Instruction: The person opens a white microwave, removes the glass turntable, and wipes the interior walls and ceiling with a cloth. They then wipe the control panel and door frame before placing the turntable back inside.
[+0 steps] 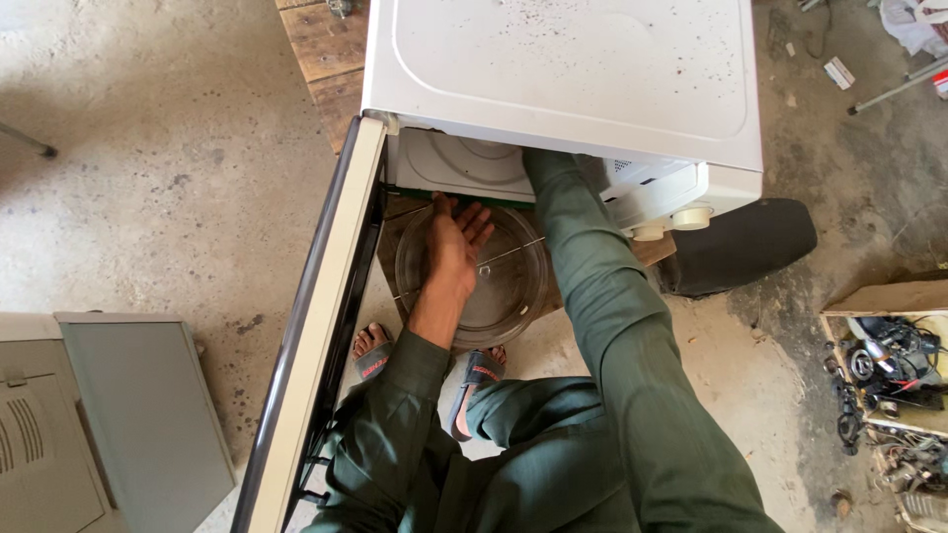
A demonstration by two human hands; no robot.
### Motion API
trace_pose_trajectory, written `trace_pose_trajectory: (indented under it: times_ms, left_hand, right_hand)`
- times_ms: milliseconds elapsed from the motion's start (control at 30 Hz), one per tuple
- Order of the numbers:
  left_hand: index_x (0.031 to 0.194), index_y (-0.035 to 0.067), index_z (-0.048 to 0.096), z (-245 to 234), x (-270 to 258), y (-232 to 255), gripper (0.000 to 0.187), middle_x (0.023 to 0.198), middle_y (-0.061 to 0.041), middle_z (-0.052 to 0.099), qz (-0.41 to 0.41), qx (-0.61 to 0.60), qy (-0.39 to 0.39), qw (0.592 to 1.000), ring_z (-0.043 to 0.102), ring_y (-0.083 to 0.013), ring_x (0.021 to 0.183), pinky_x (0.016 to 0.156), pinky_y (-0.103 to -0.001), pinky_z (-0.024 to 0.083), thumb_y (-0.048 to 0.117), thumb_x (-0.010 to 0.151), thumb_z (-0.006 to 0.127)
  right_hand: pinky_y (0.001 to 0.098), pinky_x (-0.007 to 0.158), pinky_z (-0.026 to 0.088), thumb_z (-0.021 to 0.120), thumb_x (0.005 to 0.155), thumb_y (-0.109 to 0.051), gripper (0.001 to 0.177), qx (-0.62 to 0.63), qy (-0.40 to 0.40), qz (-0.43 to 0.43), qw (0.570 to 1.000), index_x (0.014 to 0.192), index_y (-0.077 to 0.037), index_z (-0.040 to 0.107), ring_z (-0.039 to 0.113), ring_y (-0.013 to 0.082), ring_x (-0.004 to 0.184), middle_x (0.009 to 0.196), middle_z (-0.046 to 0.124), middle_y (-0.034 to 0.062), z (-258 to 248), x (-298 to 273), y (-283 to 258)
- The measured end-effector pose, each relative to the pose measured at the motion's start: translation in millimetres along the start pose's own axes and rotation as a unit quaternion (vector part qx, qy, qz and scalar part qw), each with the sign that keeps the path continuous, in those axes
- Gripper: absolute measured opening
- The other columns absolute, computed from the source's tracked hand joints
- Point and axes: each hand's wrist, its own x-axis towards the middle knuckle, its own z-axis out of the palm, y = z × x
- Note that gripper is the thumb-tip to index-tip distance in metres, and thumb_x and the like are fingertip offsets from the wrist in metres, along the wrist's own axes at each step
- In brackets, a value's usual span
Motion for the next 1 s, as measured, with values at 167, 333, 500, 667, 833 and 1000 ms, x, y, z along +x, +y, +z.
trace_pose_trajectory:
  times_ms: [167, 333, 500, 667, 833, 1000]
  left_hand:
    - [0.147, 0.003, 0.039, 1.4, 0.2, 1.2, 0.068, 0.129, -0.023, 0.059, 0.002, 0.006, 0.009, 1.0, 0.062, -0.0322, 0.117, 0.102, -0.046, 0.051, 0.054, 0.103, 0.04]
    - [0.148, 0.001, 0.036, -0.9, 2.0, 1.1, 0.072, 0.131, -0.024, 0.058, 0.003, -0.005, -0.001, 1.0, 0.061, -0.0336, 0.12, 0.104, -0.046, 0.051, 0.056, 0.103, 0.039]
    - [0.151, 0.001, 0.029, -6.2, 5.5, 0.7, 0.075, 0.137, -0.027, 0.055, 0.009, 0.003, -0.024, 1.0, 0.06, -0.0351, 0.125, 0.107, -0.047, 0.049, 0.057, 0.102, 0.037]
    - [0.152, 0.0, 0.029, -6.8, 8.1, 2.6, 0.078, 0.138, -0.028, 0.054, 0.005, -0.008, -0.021, 1.0, 0.06, -0.0354, 0.124, 0.106, -0.047, 0.049, 0.058, 0.102, 0.037]
    - [0.153, 0.0, 0.029, -6.0, 2.5, -0.2, 0.076, 0.138, -0.027, 0.055, 0.02, 0.018, -0.022, 0.999, 0.06, -0.0345, 0.124, 0.106, -0.046, 0.051, 0.056, 0.102, 0.037]
    - [0.153, 0.0, 0.029, -7.6, 10.2, -3.6, 0.076, 0.137, -0.027, 0.055, 0.022, 0.03, -0.008, 0.999, 0.061, -0.0332, 0.122, 0.104, -0.045, 0.051, 0.055, 0.102, 0.038]
  right_hand:
    - [0.0398, 0.097, 0.05, 0.054, 0.101, -0.045, 0.044, 0.063, -0.041, -0.119, 0.99, 0.124, -0.009, 0.065, 0.065, 0.0259, 0.106, 0.118, 0.069, 0.0117, -9.0, -17.0, -33.3]
    - [0.0382, 0.1, 0.049, 0.05, 0.105, -0.051, 0.049, 0.357, -0.093, -0.157, 0.916, 0.129, -0.01, 0.063, 0.064, 0.0235, 0.109, 0.122, 0.069, 0.01, -35.9, -70.7, -37.7]
    - [0.0414, 0.086, 0.061, 0.069, 0.095, -0.029, 0.03, 0.572, -0.154, -0.162, 0.789, 0.111, -0.005, 0.068, 0.067, 0.0244, 0.093, 0.102, 0.069, 0.0134, -41.9, -118.5, -13.7]
    - [0.0494, 0.074, 0.057, 0.076, 0.087, -0.036, 0.039, 0.144, 0.192, -0.286, 0.928, 0.118, -0.013, 0.075, 0.069, 0.0358, 0.093, 0.114, 0.073, 0.0166, -20.5, -142.2, 32.9]
    - [0.0483, 0.062, 0.058, 0.075, 0.09, -0.041, 0.044, 0.127, 0.2, -0.144, 0.961, 0.113, -0.004, 0.071, 0.068, 0.0397, 0.094, 0.104, 0.07, 0.0211, -0.7, -147.4, 28.4]
    - [0.048, 0.074, 0.058, 0.068, 0.094, -0.014, 0.024, 0.164, 0.178, -0.183, 0.953, 0.116, -0.006, 0.072, 0.069, 0.0388, 0.094, 0.11, 0.07, 0.0187, -3.1, -166.7, 12.9]
